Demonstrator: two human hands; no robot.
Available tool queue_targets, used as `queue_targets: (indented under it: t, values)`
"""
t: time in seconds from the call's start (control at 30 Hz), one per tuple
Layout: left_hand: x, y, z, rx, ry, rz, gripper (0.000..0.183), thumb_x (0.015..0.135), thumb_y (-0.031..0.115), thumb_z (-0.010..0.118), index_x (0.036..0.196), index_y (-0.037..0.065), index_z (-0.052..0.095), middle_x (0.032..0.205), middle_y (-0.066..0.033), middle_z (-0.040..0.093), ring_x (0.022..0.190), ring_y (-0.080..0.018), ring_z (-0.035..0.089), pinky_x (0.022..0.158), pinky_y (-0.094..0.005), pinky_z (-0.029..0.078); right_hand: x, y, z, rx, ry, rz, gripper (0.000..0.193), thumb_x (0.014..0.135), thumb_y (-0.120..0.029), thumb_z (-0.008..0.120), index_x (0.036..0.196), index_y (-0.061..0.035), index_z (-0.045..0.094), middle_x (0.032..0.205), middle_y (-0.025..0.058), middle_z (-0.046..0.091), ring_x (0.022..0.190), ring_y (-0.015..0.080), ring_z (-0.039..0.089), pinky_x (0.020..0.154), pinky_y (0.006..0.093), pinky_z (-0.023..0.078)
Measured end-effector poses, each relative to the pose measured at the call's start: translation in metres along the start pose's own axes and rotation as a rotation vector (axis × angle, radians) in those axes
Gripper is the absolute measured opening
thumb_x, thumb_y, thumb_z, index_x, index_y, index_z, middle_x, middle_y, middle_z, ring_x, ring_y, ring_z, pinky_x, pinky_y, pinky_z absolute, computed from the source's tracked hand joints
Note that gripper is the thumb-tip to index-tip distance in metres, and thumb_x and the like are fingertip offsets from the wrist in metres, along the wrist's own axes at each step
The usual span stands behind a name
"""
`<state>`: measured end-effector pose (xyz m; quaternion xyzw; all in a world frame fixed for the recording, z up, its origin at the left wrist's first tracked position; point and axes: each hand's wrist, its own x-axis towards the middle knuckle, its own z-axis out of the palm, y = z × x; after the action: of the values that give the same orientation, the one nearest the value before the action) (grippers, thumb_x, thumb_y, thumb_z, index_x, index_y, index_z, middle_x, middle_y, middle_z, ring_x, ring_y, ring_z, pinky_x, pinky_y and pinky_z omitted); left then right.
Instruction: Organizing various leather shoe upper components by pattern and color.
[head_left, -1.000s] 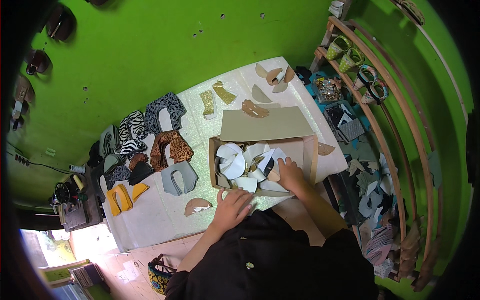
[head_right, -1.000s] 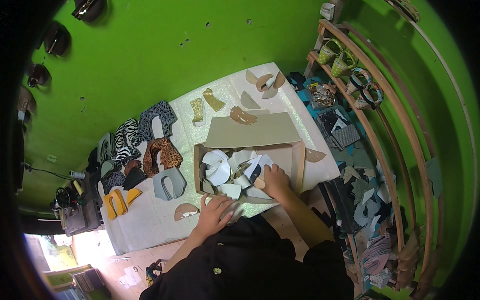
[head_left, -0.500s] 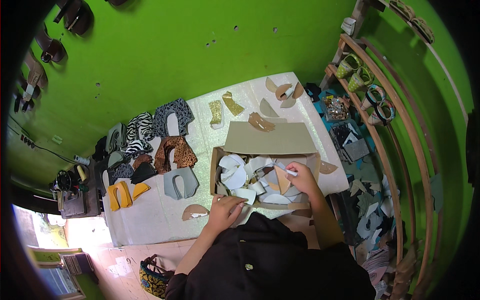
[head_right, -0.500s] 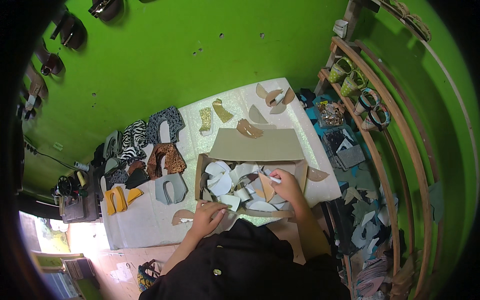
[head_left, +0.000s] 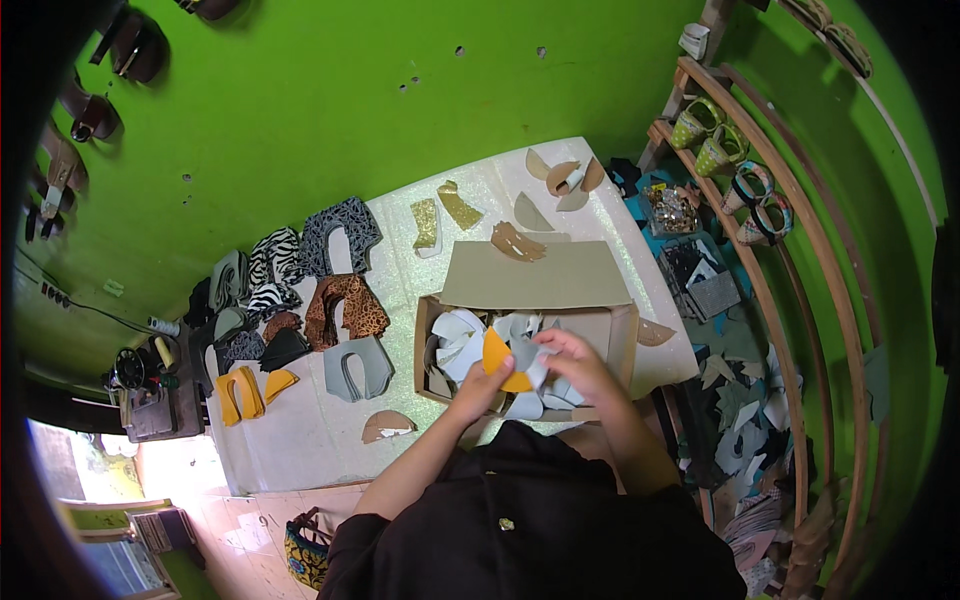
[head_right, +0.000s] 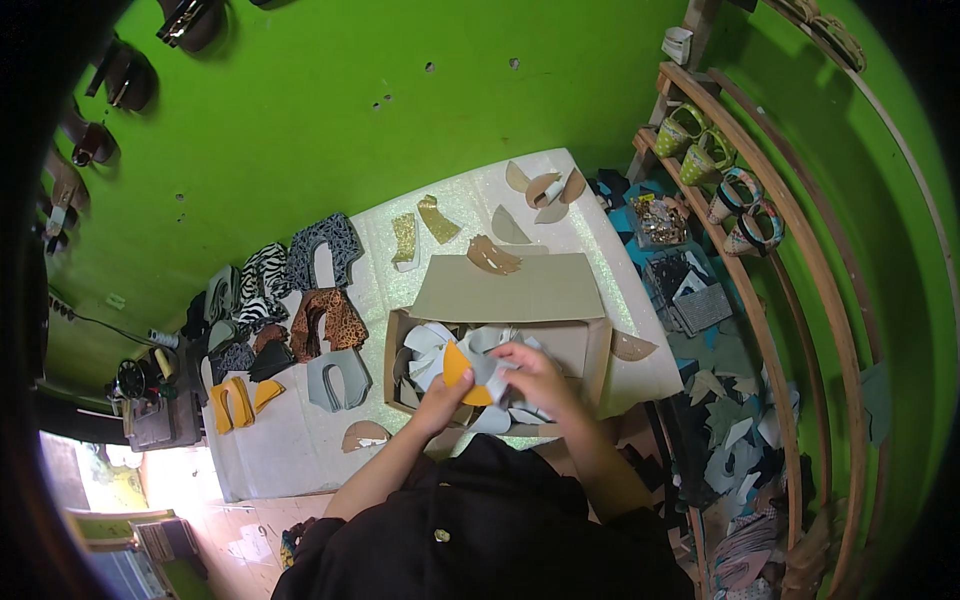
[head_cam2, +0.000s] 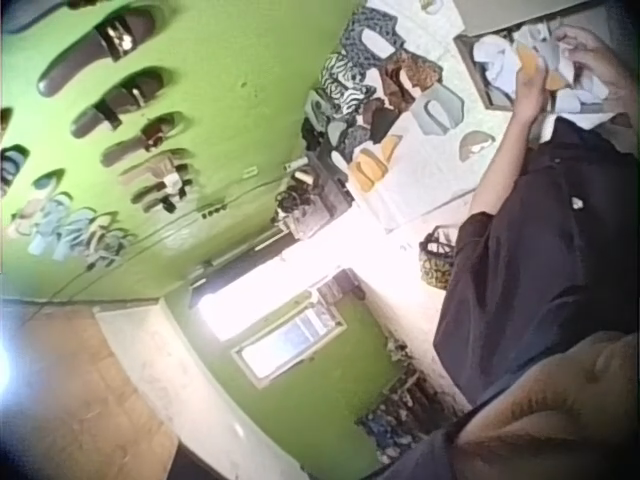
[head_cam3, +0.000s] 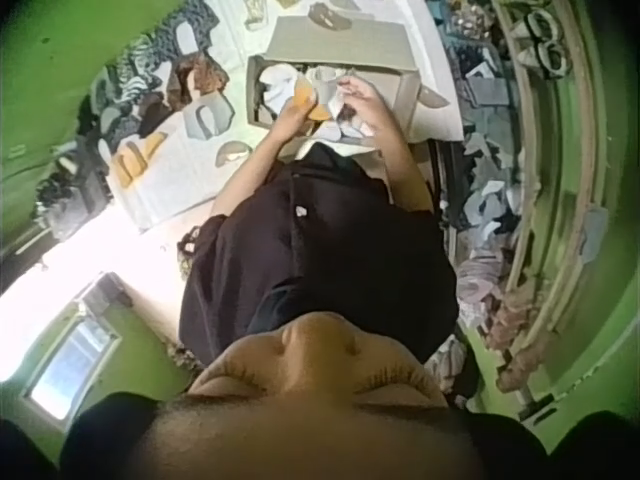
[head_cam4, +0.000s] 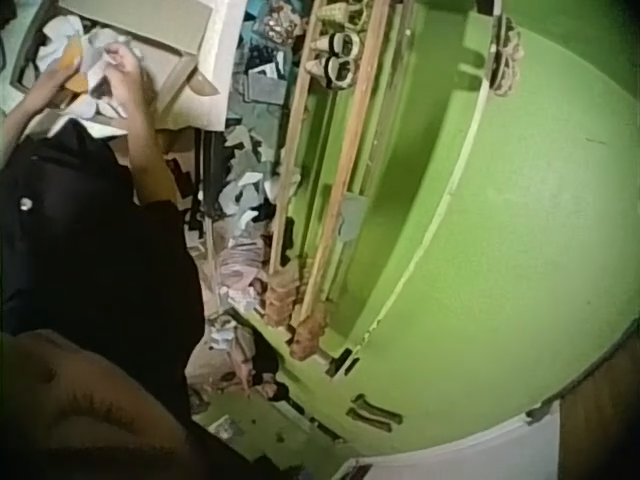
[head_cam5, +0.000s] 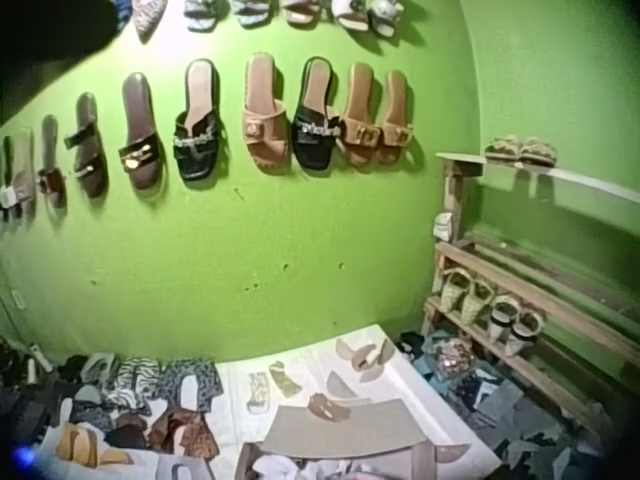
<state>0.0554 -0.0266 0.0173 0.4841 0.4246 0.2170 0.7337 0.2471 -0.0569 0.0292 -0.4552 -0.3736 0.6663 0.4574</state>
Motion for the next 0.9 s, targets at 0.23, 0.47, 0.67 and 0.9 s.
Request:
queue_targets:
  t: [0.23, 0.47, 0.67, 0.9]
  values:
    - [-0.002, -0.011, -0.026, -0.112, 0.114, 0.142, 0.034, 0.096, 0.030, 0.047, 0.106, -0.001, 0.057, 0.090, -0.0051, 0.063, 0.081, -0.0127, 0.059, 0.077, -0.0265, 0.047, -0.009, -0.007, -0.051, -1.282, 0.568, -0.439, 0.033, 0.075, -0.002, 0.055, 0.108, -0.0057, 0.056, 0.102, 0.0114, 0.059, 0.086, 0.0267, 0.058, 0.071, 0.0330, 0.047]
    - [-0.014, -0.010, -0.024, 0.141, 0.197, 0.226, 0.029, 0.089, 0.029, 0.061, 0.091, 0.000, 0.062, 0.077, 0.0003, 0.061, 0.073, -0.0063, 0.054, 0.067, -0.0232, 0.045, 0.009, 0.030, -0.020, -1.201, 0.212, -0.001, 0.021, 0.074, -0.014, 0.061, 0.093, -0.0068, 0.060, 0.091, 0.0123, 0.062, 0.080, 0.0312, 0.062, 0.069, 0.0408, 0.049]
    - [-0.016, -0.013, -0.025, 0.098, 0.163, 0.199, 0.027, 0.090, 0.025, 0.059, 0.094, -0.001, 0.063, 0.082, -0.0023, 0.063, 0.075, -0.0069, 0.055, 0.069, -0.0237, 0.045, 0.023, 0.078, -0.011, -1.669, 0.026, 0.090, 0.026, 0.071, -0.018, 0.061, 0.093, -0.0038, 0.061, 0.092, 0.0139, 0.063, 0.078, 0.0320, 0.063, 0.067, 0.0414, 0.052]
    - [-0.010, -0.026, -0.032, 0.003, 0.129, 0.282, 0.031, 0.089, 0.012, 0.040, 0.111, -0.001, 0.058, 0.091, -0.0005, 0.056, 0.084, -0.0084, 0.048, 0.078, -0.0239, 0.038, 0.029, 0.073, -0.015, -1.502, 0.026, 0.205, 0.017, 0.070, -0.016, 0.059, 0.086, -0.0080, 0.061, 0.087, 0.0133, 0.062, 0.077, 0.0310, 0.063, 0.067, 0.0420, 0.050]
